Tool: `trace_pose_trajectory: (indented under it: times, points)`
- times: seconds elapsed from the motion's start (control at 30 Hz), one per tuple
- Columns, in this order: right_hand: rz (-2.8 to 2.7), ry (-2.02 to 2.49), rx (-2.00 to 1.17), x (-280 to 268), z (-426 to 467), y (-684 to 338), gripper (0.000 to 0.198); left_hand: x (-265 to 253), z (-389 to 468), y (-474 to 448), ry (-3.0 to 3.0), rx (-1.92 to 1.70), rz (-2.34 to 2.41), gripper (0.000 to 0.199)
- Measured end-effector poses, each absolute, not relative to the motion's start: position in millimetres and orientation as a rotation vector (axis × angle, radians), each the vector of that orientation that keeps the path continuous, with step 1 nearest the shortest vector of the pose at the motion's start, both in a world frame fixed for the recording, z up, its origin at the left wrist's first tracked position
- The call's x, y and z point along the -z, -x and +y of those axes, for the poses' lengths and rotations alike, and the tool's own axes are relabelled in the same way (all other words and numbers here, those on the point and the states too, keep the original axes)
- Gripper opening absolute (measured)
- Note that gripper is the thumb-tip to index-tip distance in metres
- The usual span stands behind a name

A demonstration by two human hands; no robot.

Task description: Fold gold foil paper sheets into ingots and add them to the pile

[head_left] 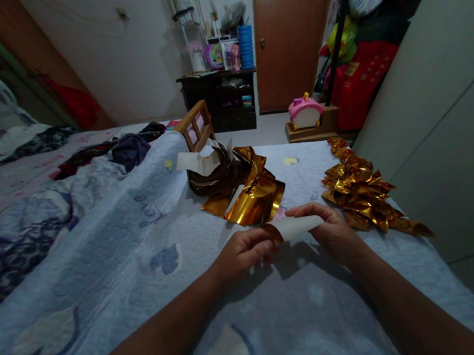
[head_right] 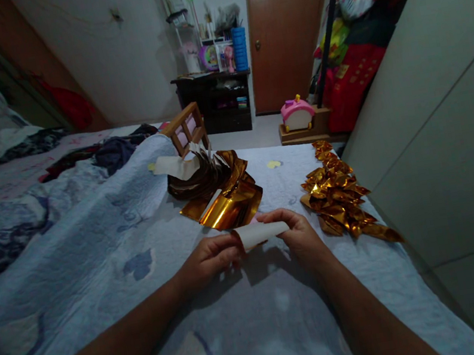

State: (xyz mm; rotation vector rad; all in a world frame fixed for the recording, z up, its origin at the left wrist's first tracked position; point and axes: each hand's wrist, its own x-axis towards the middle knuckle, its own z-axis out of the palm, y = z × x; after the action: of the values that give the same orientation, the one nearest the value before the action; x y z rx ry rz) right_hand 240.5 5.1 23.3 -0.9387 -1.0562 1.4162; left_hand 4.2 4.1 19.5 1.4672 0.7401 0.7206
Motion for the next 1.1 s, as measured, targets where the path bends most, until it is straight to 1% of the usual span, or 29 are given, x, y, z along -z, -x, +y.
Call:
trace_pose_trajectory:
  times: [0.27,0.43,0.53,0.83,0.97,1.1]
  points:
    - [-1.373,0.769,-1.422,-23.3,1.5,-251.1,0.013,-7.8,14.6,-3.5,-0.976,-0.771,0.621,0.061]
    - [-1.602,0.706,-1.521,-28.0,-0.4,-252.8,0.006,-11.8,15.5,-6.7,-0.847,-0.819,0.641,0.056]
    - [-1.798,0.710,-1.497,-29.1,-0.2,-251.8,0.005,-10.9,15.7,-8.2,-0.816,-0.834,0.669,0.052]
    - [-2.183,0.748,-1.339,-30.5,-5.4,-251.0,0.026,-8.7,12.7,-9.3,-0.759,-0.843,0.730,0.051]
    - [-2.393,0.841,-1.074,-30.0,-7.7,-250.7,0.034,-7.6,12.8,-9.5,-0.765,-0.851,0.771,0.049]
    - [-2.545,0.991,-0.795,-35.0,-14.0,-246.3,0.047,-5.9,13.9,-9.4,-0.755,-0.873,0.785,0.048]
